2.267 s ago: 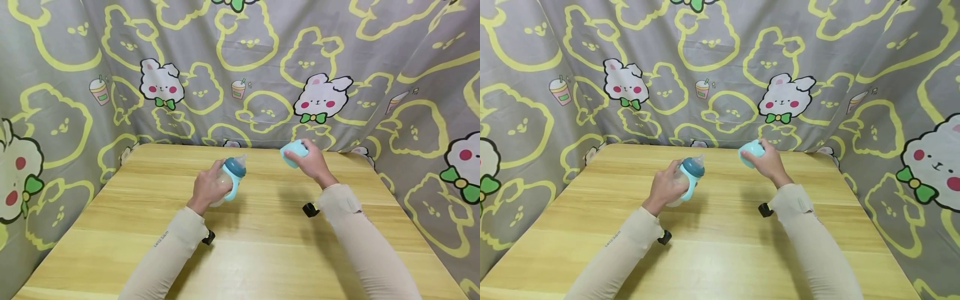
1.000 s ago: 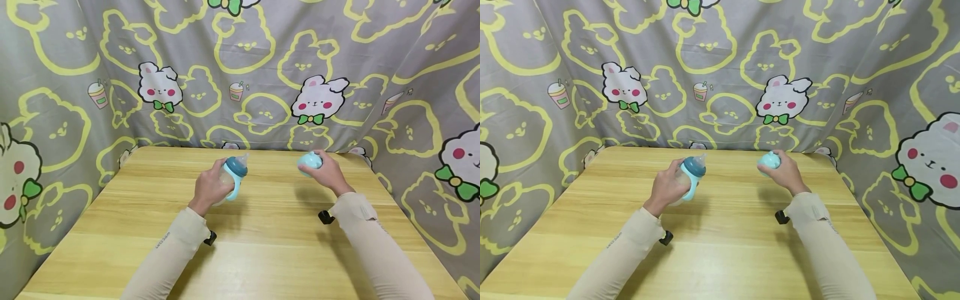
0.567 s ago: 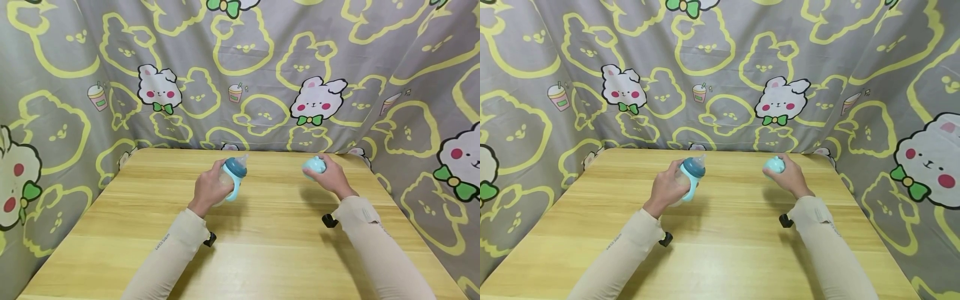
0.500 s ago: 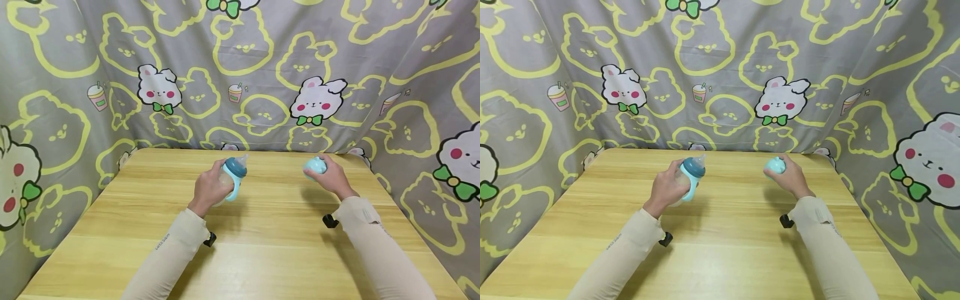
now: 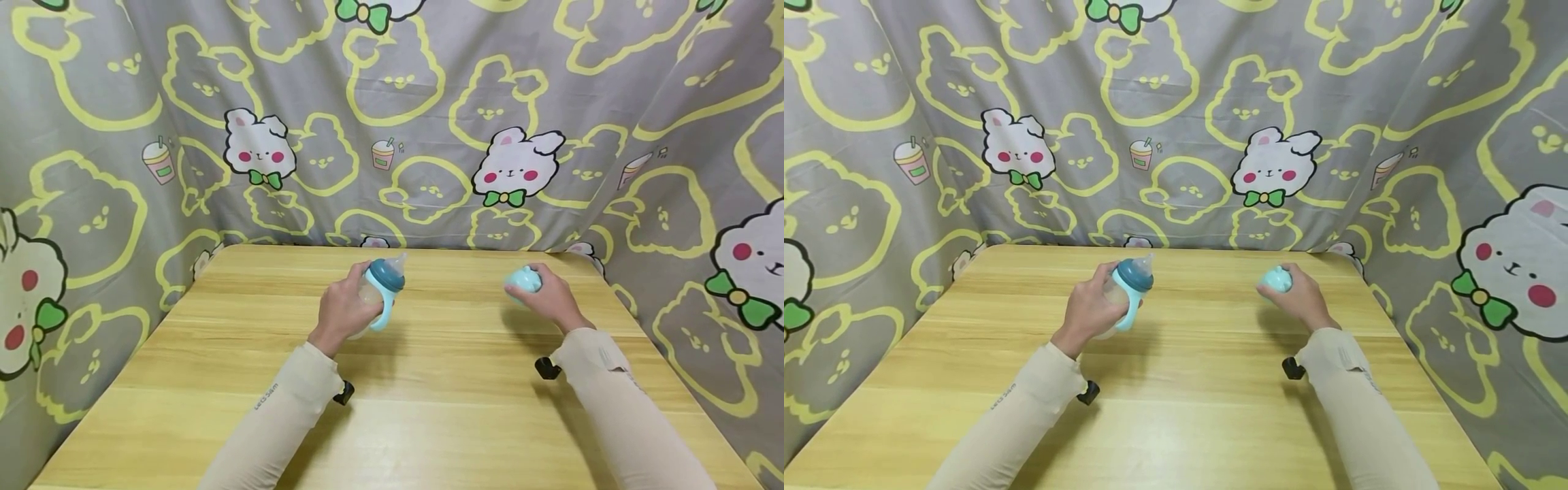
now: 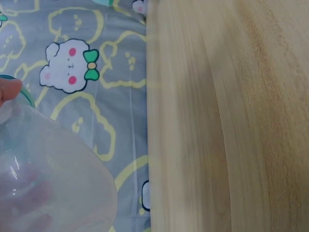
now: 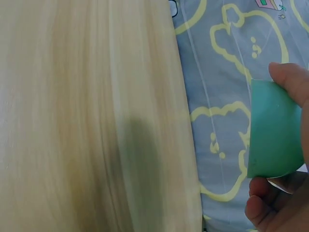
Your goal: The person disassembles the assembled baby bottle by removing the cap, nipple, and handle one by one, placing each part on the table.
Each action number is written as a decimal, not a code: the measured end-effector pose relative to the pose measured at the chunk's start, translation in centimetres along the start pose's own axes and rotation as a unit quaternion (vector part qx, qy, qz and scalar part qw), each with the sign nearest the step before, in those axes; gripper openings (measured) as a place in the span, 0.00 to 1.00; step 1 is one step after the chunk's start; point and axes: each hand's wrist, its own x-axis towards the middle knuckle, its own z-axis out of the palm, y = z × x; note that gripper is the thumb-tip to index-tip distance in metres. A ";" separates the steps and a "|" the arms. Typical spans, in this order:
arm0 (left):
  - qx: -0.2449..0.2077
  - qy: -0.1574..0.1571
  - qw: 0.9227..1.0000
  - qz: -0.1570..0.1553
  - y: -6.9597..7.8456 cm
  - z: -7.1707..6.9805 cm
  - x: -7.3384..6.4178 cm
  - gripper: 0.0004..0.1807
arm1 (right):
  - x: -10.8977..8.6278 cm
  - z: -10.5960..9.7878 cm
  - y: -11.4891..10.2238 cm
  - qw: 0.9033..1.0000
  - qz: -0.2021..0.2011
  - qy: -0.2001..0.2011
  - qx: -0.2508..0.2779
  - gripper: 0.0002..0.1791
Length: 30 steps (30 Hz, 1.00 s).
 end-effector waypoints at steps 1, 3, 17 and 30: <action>0.001 0.001 1.000 0.000 0.0 0.0 0.0 0.36 | 0.0 0.0 0.1 1.000 0.001 -0.002 -0.001 0.48; 0.001 0.001 1.000 -0.001 -0.1 0.0 -0.1 0.36 | 0.0 0.0 0.4 1.000 0.004 -0.009 -0.001 0.48; 0.000 -0.008 1.000 0.000 -0.1 0.0 -0.1 0.36 | -0.5 0.0 2.3 0.998 0.033 -0.048 -0.026 0.52; -0.003 -0.010 1.000 -0.002 -0.1 -0.3 -0.1 0.36 | -0.5 0.2 3.8 0.996 0.043 -0.055 -0.057 0.51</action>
